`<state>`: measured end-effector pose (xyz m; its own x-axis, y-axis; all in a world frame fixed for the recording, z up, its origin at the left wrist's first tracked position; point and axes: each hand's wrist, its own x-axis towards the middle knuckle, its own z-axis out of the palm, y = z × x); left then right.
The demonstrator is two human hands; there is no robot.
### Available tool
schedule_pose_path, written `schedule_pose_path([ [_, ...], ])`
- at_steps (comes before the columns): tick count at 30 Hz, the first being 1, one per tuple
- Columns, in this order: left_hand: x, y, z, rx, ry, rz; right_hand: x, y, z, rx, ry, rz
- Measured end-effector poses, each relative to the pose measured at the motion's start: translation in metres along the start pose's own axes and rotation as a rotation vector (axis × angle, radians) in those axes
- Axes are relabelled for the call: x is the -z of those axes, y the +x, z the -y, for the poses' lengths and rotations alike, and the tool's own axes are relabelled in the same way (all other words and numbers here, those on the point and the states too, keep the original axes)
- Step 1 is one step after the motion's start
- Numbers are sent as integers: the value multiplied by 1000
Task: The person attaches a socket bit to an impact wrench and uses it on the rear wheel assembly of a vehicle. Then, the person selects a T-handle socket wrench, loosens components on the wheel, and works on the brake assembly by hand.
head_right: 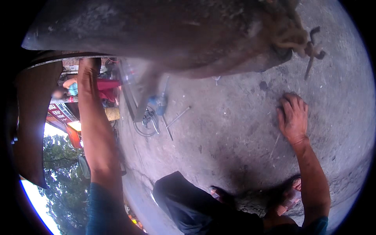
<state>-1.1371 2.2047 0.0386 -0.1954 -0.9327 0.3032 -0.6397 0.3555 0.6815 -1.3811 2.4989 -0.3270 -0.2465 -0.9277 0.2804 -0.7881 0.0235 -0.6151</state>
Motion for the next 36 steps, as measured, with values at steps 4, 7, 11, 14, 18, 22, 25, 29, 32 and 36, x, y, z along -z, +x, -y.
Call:
schedule_pose_path([
  [4,2,0,4,-5,-19,-27,3,2,3,-8,14,15],
  [7,2,-2,3,-7,-23,-40,2,2,2,-5,32,2],
  [11,5,2,6,-24,61,-11,3,0,0,-10,39,-1],
  [14,13,4,10,-39,225,39,2,0,0,-4,29,-8],
  [18,17,6,22,-231,240,72,0,0,0,13,20,-19],
  [22,1,-13,-11,-103,251,57,3,0,1,22,-6,-13],
  [25,-16,-23,-22,-221,246,30,2,1,1,28,5,-13],
  [29,-21,-26,-23,-93,53,-6,4,1,2,64,-6,-21],
  [32,-13,-8,-19,48,42,84,1,0,5,56,-14,-19],
  [36,-30,-15,-29,-21,-4,22,-1,0,5,51,-22,-4],
])
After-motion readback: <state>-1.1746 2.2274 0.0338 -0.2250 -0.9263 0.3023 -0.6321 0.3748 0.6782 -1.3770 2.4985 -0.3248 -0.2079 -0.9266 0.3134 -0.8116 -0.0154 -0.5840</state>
